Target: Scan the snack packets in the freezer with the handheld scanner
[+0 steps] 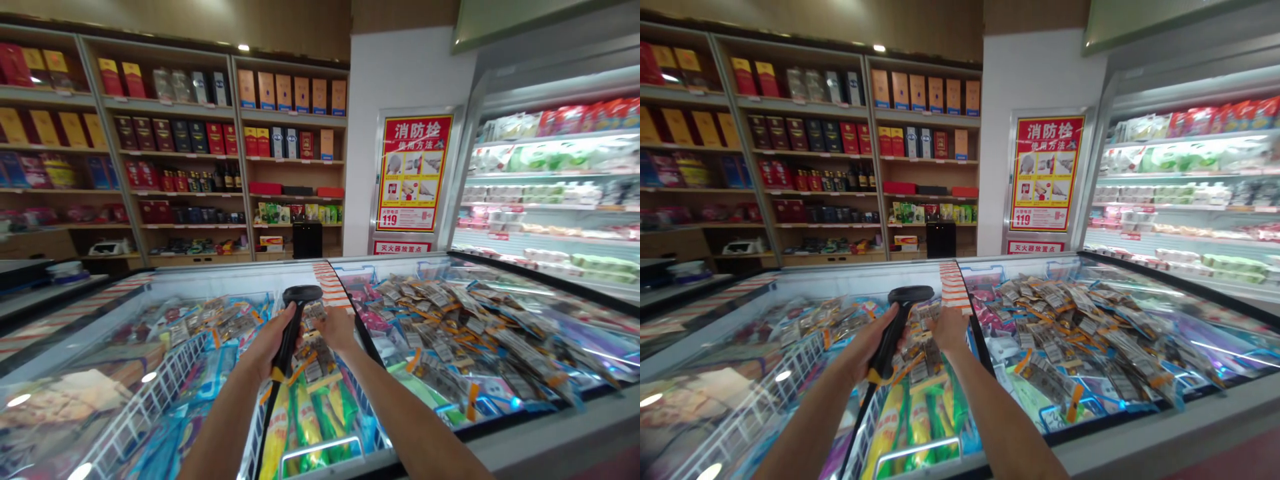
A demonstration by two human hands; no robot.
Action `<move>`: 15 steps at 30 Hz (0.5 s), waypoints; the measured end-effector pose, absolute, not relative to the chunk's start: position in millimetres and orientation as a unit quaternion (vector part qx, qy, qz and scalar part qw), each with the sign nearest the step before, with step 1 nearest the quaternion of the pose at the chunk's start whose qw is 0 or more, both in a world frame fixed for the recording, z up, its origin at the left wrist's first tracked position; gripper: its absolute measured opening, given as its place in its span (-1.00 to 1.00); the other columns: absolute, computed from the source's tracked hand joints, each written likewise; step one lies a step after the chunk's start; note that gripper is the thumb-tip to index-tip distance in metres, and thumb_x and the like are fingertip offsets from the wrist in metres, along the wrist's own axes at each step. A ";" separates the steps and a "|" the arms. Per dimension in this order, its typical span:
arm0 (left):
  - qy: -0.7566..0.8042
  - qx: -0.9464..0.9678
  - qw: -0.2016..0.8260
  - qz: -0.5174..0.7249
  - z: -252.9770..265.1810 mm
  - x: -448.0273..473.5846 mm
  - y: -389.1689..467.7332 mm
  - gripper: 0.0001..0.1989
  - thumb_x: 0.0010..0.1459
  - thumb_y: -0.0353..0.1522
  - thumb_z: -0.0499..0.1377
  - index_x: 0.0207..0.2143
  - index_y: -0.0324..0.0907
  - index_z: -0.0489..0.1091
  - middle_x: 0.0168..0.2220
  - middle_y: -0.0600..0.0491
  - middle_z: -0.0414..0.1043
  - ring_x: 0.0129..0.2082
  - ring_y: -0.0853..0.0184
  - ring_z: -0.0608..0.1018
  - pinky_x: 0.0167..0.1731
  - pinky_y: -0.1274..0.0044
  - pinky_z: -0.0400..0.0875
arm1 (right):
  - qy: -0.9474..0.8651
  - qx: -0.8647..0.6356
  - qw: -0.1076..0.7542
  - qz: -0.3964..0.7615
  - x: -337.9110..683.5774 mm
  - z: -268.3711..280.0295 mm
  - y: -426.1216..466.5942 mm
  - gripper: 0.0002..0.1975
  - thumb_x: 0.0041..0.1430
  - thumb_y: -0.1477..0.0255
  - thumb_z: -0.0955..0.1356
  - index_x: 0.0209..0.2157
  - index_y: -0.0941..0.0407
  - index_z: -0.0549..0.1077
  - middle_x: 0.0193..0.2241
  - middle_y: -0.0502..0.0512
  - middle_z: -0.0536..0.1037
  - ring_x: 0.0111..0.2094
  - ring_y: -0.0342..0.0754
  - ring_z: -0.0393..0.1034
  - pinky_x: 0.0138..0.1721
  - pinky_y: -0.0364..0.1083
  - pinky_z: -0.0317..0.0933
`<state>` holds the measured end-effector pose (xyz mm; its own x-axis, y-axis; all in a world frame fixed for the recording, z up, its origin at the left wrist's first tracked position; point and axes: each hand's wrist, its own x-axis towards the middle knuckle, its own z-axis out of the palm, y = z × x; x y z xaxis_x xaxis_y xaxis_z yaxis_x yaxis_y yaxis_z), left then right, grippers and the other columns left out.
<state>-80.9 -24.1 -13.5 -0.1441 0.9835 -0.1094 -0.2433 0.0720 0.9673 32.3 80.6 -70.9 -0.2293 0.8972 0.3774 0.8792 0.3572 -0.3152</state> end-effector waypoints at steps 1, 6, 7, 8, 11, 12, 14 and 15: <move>0.494 0.372 0.539 0.571 -13.4 -80.6 -24.3 -0.64 0.00 -0.10 0.07 -0.53 -0.25 0.27 -0.69 0.11 0.31 -0.74 0.49 0.34 -0.74 0.66 0.21 | -0.783 -0.566 0.257 0.015 32.9 -71.6 80.6 -0.59 0.00 0.15 0.27 -0.22 0.14 0.41 -0.26 0.21 0.49 -0.14 0.12 0.31 -0.15 0.04 0.10; 0.482 0.374 0.547 0.573 -13.6 -78.8 -24.2 -0.65 -0.01 -0.10 0.09 -0.50 -0.24 0.28 -0.67 0.11 0.32 -0.73 0.50 0.34 -0.73 0.67 0.20 | -0.777 -0.572 0.247 0.089 42.7 -73.8 89.9 -0.70 -0.06 0.28 0.31 -0.25 0.09 0.44 -0.31 0.14 0.52 -0.21 0.06 0.37 -0.26 -0.05 0.17; 0.481 0.377 0.546 0.573 -13.9 -78.3 -24.1 -0.65 -0.02 -0.10 0.09 -0.51 -0.24 0.28 -0.67 0.11 0.32 -0.73 0.51 0.34 -0.73 0.67 0.20 | -0.771 -0.574 0.253 0.109 45.1 -74.3 93.3 -0.71 -0.07 0.32 0.31 -0.26 0.09 0.45 -0.33 0.12 0.53 -0.24 0.03 0.39 -0.29 -0.08 0.17; 0.481 0.381 0.545 0.571 -14.1 -77.8 -24.0 -0.64 -0.03 -0.09 0.10 -0.51 -0.25 0.28 -0.67 0.11 0.32 -0.73 0.51 0.34 -0.72 0.67 0.20 | -0.766 -0.574 0.262 0.127 47.7 -74.8 96.9 -0.72 -0.07 0.36 0.30 -0.26 0.10 0.46 -0.34 0.11 0.54 -0.27 0.00 0.40 -0.31 -0.12 0.18; 0.484 0.393 0.544 0.561 -14.4 -76.0 -24.2 -0.62 -0.06 -0.08 0.11 -0.52 -0.25 0.29 -0.67 0.10 0.32 -0.73 0.50 0.33 -0.72 0.66 0.19 | -0.757 -0.566 0.280 0.166 57.0 -75.8 106.8 -0.75 -0.09 0.46 0.27 -0.32 0.13 0.49 -0.43 0.08 0.55 -0.36 -0.06 0.40 -0.40 -0.19 0.16; 0.486 0.394 0.544 0.559 -14.3 -75.5 -24.5 -0.62 -0.07 -0.07 0.11 -0.52 -0.25 0.29 -0.67 0.10 0.32 -0.73 0.50 0.33 -0.72 0.66 0.19 | -0.758 -0.561 0.282 0.175 60.8 -75.7 109.2 -0.75 -0.09 0.49 0.26 -0.35 0.12 0.50 -0.47 0.07 0.55 -0.39 -0.07 0.40 -0.43 -0.20 0.16; 0.491 0.395 0.542 0.555 -13.7 -74.8 -25.1 -0.61 -0.08 -0.06 0.12 -0.52 -0.25 0.29 -0.67 0.10 0.33 -0.73 0.50 0.33 -0.71 0.66 0.20 | -0.760 -0.558 0.285 0.175 69.2 -74.6 112.6 -0.76 -0.11 0.52 0.24 -0.41 0.11 0.52 -0.52 0.04 0.54 -0.43 -0.08 0.40 -0.48 -0.20 0.14; 0.491 0.395 0.542 0.556 -13.2 -74.6 -25.4 -0.61 -0.08 -0.06 0.12 -0.52 -0.25 0.29 -0.66 0.10 0.34 -0.72 0.50 0.34 -0.71 0.66 0.20 | -0.759 -0.560 0.286 0.170 73.4 -73.8 113.6 -0.76 -0.11 0.53 0.24 -0.44 0.11 0.52 -0.55 0.03 0.53 -0.45 -0.08 0.39 -0.49 -0.21 0.13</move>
<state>-74.6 -25.4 -13.2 -0.1000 0.9906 -0.0933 -0.2158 0.0699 0.9739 73.4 113.6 -73.8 -0.2095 0.9469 0.2439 0.7528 0.3154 -0.5777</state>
